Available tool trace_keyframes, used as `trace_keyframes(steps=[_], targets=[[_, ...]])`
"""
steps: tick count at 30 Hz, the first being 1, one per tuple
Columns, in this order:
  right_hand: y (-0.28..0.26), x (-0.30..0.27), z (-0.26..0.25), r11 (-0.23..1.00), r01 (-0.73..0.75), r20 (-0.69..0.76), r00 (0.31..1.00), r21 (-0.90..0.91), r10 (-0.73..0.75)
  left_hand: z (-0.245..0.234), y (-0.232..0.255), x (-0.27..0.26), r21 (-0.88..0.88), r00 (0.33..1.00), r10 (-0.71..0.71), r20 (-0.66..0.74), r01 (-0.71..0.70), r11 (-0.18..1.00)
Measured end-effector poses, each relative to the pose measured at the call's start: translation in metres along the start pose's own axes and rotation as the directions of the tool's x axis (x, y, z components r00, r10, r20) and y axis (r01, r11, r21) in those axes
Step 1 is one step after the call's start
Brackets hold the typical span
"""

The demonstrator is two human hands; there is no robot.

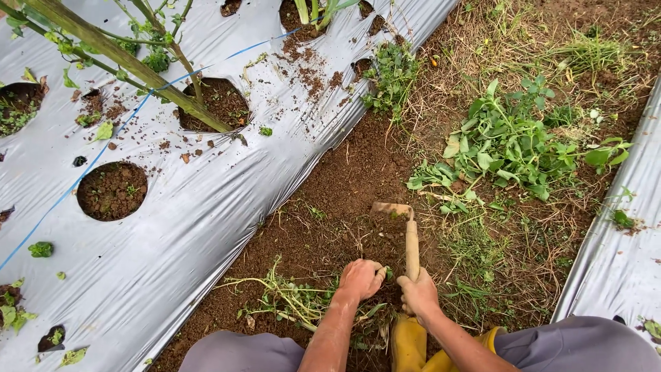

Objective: The person uses a hand hoe to loosen soil and remove weeds from a narrow strip between two rows of plants covered with white plastic mulch. The person repeatedly strikes the soil with the hoe and pulls out uprooted weeds by hand, moving along the row.

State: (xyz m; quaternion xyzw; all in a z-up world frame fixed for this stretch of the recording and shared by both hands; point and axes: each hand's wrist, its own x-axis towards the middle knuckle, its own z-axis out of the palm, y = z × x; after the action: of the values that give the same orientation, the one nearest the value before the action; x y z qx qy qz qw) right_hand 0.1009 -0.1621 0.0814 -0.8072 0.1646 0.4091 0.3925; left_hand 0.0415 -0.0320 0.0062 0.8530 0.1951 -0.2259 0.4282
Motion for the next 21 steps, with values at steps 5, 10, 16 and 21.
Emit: trace_keyframes(steps=[5,10,16,21], targets=[[-0.001,0.064,0.003,0.986,0.136,-0.206,0.972,0.093,-0.114,-0.005,-0.006,-0.002,-0.045,0.983,0.023,-0.18,-0.032,0.998],[0.019,0.078,0.008,0.965,0.237,-0.201,0.956,0.111,-0.211,-0.004,-0.028,0.02,-0.07,0.894,0.014,-0.448,-0.05,0.996],[0.007,0.048,0.009,0.983,0.169,-0.136,0.978,0.066,-0.159,-0.011,-0.027,0.028,-0.131,0.82,-0.127,-0.558,0.065,0.989],[-0.018,0.096,0.013,0.946,0.256,-0.219,0.952,0.2,-0.212,0.009,-0.042,0.032,-0.099,0.844,-0.227,-0.486,0.205,0.974]])
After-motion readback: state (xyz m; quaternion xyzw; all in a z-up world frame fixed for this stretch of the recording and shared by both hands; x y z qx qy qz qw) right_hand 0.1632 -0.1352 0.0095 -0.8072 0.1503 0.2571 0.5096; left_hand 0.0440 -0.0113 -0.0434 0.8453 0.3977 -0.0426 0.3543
